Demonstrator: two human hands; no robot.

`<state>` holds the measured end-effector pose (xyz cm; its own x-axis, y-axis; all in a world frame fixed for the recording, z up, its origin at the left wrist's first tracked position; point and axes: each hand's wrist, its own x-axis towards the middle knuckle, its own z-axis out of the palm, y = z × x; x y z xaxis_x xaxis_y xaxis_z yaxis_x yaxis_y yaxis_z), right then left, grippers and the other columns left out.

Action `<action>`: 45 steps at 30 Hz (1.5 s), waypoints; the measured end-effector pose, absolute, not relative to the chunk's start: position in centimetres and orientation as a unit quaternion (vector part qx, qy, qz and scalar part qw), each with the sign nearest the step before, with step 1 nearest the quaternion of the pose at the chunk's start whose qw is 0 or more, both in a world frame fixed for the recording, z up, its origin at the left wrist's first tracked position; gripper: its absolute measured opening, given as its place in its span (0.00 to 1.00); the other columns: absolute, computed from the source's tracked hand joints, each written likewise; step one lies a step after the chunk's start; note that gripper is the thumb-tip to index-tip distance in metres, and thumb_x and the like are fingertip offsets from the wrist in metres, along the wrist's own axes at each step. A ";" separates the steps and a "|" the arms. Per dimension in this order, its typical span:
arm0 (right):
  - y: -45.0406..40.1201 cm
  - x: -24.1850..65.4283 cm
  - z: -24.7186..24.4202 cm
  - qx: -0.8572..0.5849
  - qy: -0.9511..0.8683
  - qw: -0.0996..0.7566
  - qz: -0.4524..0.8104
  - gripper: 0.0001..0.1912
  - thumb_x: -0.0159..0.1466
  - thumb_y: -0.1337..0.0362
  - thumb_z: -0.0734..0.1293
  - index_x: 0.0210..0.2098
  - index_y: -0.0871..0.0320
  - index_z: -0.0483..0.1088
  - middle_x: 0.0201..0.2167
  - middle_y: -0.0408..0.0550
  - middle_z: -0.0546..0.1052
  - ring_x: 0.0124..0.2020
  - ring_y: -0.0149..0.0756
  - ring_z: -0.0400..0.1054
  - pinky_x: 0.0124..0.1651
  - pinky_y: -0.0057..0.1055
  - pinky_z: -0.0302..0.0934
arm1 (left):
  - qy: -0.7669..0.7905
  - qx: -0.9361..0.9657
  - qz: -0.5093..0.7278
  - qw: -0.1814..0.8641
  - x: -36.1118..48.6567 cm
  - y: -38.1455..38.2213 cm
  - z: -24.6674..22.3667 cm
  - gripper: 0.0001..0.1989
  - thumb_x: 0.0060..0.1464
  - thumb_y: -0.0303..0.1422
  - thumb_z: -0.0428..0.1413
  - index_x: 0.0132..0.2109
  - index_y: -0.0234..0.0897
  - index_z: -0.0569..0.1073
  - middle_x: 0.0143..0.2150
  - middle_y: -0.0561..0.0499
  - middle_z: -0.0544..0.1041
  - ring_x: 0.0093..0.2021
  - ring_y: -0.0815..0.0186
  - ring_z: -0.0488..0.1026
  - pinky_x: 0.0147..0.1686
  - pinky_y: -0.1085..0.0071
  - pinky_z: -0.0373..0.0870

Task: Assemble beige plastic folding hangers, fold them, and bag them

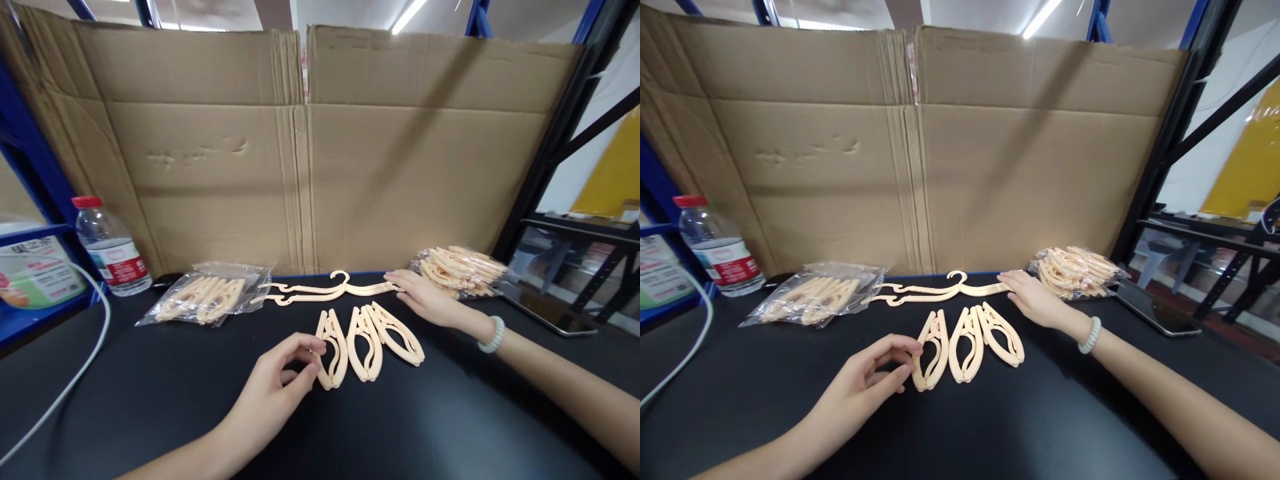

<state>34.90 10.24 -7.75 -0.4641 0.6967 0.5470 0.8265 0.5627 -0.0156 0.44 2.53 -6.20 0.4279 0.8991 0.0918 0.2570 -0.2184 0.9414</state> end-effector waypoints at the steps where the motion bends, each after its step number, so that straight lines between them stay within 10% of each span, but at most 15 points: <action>1: 10.4 34.7 -8.5 -0.446 -0.855 0.243 -0.106 0.20 0.67 0.66 0.56 0.58 0.57 0.64 0.56 0.54 0.71 0.59 0.45 0.63 0.60 0.48 0.60 | 0.414 0.701 0.340 0.471 0.4 2.5 -6.2 0.12 0.53 0.37 0.53 0.43 0.36 0.72 0.43 0.43 0.74 0.43 0.57 0.72 0.34 0.67 0.70; 39: 10.3 35.7 -10.0 -0.453 -0.846 0.277 -0.046 0.18 0.68 0.63 0.58 0.56 0.54 0.65 0.54 0.54 0.71 0.56 0.45 0.64 0.60 0.51 0.59 | 0.437 0.688 0.353 0.459 0.9 2.9 -5.9 0.12 0.51 0.38 0.57 0.41 0.37 0.75 0.35 0.47 0.76 0.34 0.61 0.73 0.31 0.69 0.73; 45: 9.8 35.2 -9.3 -0.459 -0.845 0.273 -0.034 0.10 0.68 0.62 0.59 0.43 0.56 0.71 0.41 0.52 0.73 0.44 0.42 0.68 0.48 0.44 0.66 | 0.434 0.690 0.346 0.464 0.8 2.8 -5.9 0.13 0.53 0.39 0.56 0.42 0.37 0.74 0.34 0.47 0.75 0.34 0.61 0.73 0.33 0.69 0.73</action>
